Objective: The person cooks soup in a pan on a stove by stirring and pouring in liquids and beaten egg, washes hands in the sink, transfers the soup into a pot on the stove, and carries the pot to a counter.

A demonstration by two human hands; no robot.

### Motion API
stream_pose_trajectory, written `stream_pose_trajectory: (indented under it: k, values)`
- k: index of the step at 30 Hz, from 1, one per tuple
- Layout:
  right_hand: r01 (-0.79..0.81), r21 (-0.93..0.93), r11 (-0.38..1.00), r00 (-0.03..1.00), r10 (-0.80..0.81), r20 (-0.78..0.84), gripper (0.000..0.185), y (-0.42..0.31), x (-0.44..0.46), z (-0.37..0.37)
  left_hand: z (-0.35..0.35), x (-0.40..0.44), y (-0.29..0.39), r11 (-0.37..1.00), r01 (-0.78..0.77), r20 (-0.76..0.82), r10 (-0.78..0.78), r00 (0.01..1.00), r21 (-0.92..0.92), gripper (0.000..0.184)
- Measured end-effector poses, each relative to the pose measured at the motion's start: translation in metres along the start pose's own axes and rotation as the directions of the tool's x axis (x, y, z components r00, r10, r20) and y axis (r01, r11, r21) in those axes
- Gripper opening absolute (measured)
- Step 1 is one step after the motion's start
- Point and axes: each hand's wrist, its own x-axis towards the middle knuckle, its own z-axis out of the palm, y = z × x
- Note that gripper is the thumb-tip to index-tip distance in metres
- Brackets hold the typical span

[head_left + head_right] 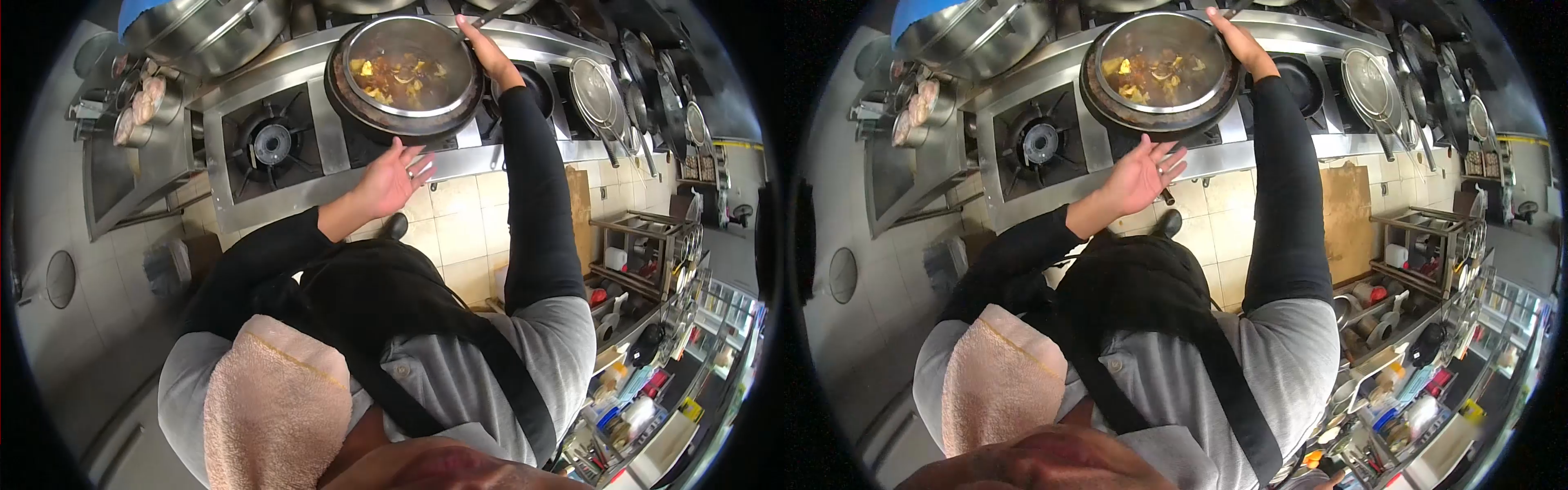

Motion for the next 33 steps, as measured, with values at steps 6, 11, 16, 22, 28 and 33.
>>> stream_pose_trajectory:
  k: [6,11,16,22,28,33]
  values:
    - [-0.028,-0.203,0.979,0.996,0.044,0.075,0.083,0.012,-0.026,-0.008,-0.019,-0.008,0.008,0.968,-0.232,-0.144,0.244,0.959,0.096,0.033]
    - [0.042,-0.3,0.953,0.999,-0.049,-0.018,0.089,-0.002,-0.039,-0.002,-0.043,-0.017,0.03,0.902,-0.325,-0.141,0.375,0.916,0.283,0.034]
    - [-0.052,-0.193,0.98,0.989,0.077,0.125,0.093,-0.008,-0.017,0.013,-0.043,-0.028,0.049,0.887,-0.332,-0.163,0.397,0.903,0.32,0.033]
    - [-0.133,-0.21,0.969,0.988,0.145,0.042,0.096,0.003,-0.043,0.008,-0.082,-0.028,0.059,0.885,-0.362,-0.03,0.387,0.922,0.293,0.009]
    - [-0.037,-0.331,0.943,0.97,-0.046,-0.24,0.065,0.059,-0.136,0.005,-0.072,-0.039,0.102,0.806,-0.224,-0.01,0.274,0.962,0.549,0.039]
    - [-0.254,-0.114,0.961,0.773,0.131,-0.621,0.074,0.041,-0.289,0.048,-0.082,-0.028,0.152,0.659,-0.086,0.268,-0.18,0.946,0.748,0.038]
